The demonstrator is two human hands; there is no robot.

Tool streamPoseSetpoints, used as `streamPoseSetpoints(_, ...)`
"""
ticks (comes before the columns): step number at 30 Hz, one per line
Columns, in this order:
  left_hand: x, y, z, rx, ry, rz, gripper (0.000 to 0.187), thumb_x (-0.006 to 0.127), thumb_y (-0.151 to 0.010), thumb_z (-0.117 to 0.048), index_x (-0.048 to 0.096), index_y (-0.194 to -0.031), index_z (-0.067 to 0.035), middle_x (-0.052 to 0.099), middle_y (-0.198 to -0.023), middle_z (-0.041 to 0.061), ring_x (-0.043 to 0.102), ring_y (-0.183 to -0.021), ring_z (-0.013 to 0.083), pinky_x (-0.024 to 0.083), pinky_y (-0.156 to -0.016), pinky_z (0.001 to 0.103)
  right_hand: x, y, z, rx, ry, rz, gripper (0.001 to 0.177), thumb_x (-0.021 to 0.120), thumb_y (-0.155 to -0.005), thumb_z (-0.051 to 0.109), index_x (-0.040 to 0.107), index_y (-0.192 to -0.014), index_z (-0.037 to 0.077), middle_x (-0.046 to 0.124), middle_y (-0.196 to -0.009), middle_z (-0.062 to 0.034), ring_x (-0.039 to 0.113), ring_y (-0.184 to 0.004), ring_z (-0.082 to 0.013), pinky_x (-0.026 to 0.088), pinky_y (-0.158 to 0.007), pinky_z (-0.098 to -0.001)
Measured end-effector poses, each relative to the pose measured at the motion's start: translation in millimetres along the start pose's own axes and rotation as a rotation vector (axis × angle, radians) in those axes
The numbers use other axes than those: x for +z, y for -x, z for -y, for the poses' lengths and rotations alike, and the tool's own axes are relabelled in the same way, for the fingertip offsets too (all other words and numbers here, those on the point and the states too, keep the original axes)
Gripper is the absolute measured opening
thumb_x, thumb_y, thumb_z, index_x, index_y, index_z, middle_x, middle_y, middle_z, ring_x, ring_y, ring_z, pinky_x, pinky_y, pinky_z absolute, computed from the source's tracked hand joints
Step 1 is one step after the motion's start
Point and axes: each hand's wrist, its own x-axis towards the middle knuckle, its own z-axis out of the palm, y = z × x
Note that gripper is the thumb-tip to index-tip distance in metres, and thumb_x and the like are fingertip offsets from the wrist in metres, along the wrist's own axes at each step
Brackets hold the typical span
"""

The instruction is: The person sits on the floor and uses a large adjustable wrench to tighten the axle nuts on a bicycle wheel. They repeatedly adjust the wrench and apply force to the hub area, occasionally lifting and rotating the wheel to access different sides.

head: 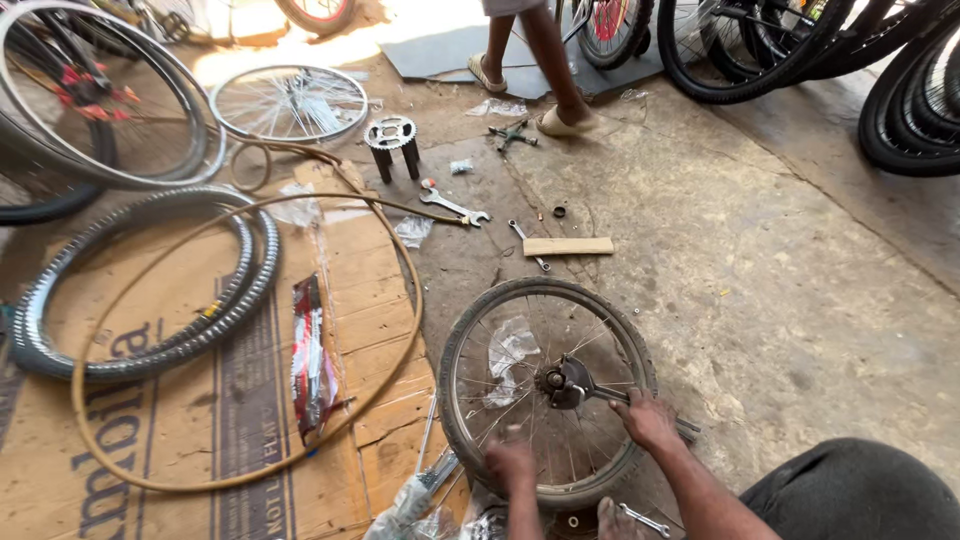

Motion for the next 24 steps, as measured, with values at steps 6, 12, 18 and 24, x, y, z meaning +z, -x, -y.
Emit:
streamPoseSetpoints(6, -55.0, -9.6, 21.8, -0.542, 0.157, -0.132, 0.042, 0.069, -0.097, -0.026, 0.061, -0.120, 0.008, 0.071, -0.103, 0.022, 0.076, -0.089, 0.0338, 0.060, -0.076, 0.040, 0.9, -6.5, 15.5, -0.034, -0.348, -0.033, 0.057, 0.043, -0.106, 0.058, 0.067, -0.133, 0.013, 0.069, -0.134, -0.0219, 0.064, -0.125, -0.0404, 0.050, -0.108, -0.0499)
streamPoseSetpoints(12, -30.9, -1.4, 58.7, -0.608, 0.315, 0.091, 0.055, 0.079, -0.087, -0.019, 0.064, -0.131, 0.011, 0.068, -0.111, 0.021, 0.072, -0.104, 0.0333, 0.056, -0.093, 0.043, 4.0, 5.3, 2.0, -0.109, -0.290, -0.085, 0.058, 0.065, -0.090, 0.047, 0.057, -0.135, 0.011, 0.055, -0.139, -0.0217, 0.056, -0.122, -0.0421, 0.045, -0.102, -0.0531)
streamPoseSetpoints(18, -40.3, -10.1, 50.9, -0.574, 0.790, 0.066, 0.053, 0.073, -0.084, -0.026, 0.062, -0.130, -0.002, 0.071, -0.119, 0.025, 0.074, -0.106, 0.0387, 0.059, -0.092, 0.047, 4.8, 6.6, 4.4, -0.036, -0.270, 0.012, 0.043, 0.063, -0.094, 0.048, 0.067, -0.119, 0.013, 0.069, -0.122, -0.0192, 0.064, -0.116, -0.0388, 0.050, -0.099, -0.0516)
streamPoseSetpoints(24, -78.0, -30.5, -52.9, -0.186, 0.484, 0.009, 0.052, 0.081, -0.079, -0.028, 0.070, -0.113, 0.010, 0.076, -0.100, 0.020, 0.076, -0.086, 0.0307, 0.063, -0.077, 0.039, -3.1, -4.2, 35.9, -0.086, -0.402, -0.191, 0.040, 0.060, -0.095, 0.047, 0.069, -0.114, 0.013, 0.073, -0.111, -0.0165, 0.067, -0.108, -0.0371, 0.050, -0.095, -0.0491)
